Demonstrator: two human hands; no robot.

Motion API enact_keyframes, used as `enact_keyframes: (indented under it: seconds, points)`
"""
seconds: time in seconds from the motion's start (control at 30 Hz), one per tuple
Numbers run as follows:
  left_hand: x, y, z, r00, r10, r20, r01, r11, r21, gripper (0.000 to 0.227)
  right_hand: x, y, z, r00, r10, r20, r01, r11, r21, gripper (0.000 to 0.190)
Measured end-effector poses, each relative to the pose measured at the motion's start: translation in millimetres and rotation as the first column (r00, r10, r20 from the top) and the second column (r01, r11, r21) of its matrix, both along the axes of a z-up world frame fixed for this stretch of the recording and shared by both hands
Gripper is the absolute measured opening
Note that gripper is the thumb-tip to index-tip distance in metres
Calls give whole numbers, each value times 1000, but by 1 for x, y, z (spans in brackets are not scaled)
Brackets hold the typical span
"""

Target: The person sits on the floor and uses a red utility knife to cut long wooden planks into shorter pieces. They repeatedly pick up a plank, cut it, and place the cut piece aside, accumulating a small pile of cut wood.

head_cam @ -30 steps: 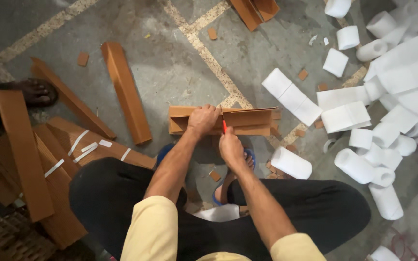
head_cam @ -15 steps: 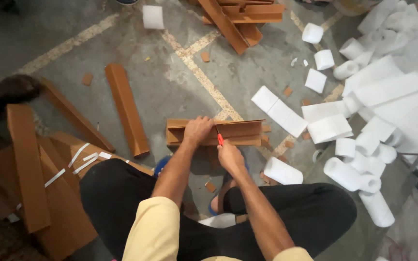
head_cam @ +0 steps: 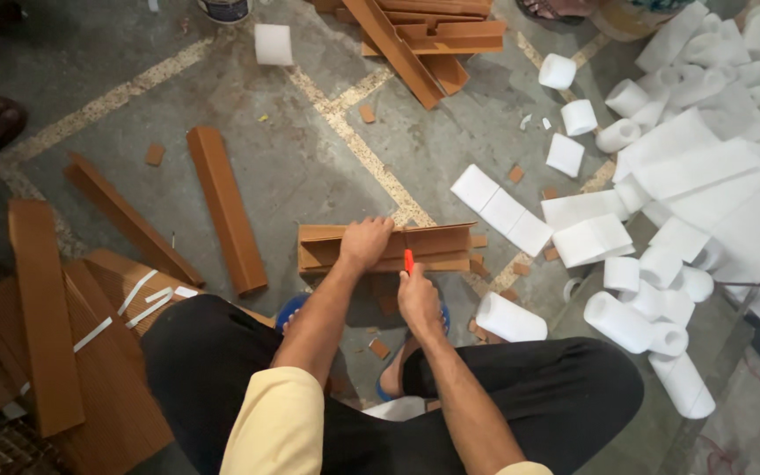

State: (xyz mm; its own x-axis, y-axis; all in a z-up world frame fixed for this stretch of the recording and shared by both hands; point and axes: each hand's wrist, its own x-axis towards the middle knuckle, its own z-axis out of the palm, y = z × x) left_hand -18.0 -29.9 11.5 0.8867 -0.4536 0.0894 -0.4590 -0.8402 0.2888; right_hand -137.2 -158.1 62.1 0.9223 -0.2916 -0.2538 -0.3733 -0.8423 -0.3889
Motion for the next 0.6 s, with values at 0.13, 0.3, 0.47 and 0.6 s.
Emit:
enact_keyframes:
  seconds: [0.13,0.3,0.47,0.6]
  points:
    - [-2,0,-10,1000,-16,15,16,1000,-15,10,-6,-4,-3,1000,14,12,-14,1000,11,37]
    - [1,2,-11,1000,-26,10,27,998,-61,11,-3,-2,-2,999,30,15,-30,999,29,45]
    - [2,2,-2,1000,3,-30,-6,992,-125,15,0,0,1,1000,28,-14,-28,1000,-6,41]
    - [0,3,2,997,-7,-79,0,996,-88,17,-1,2,5,1000,25,-8,-25,1000,14,44]
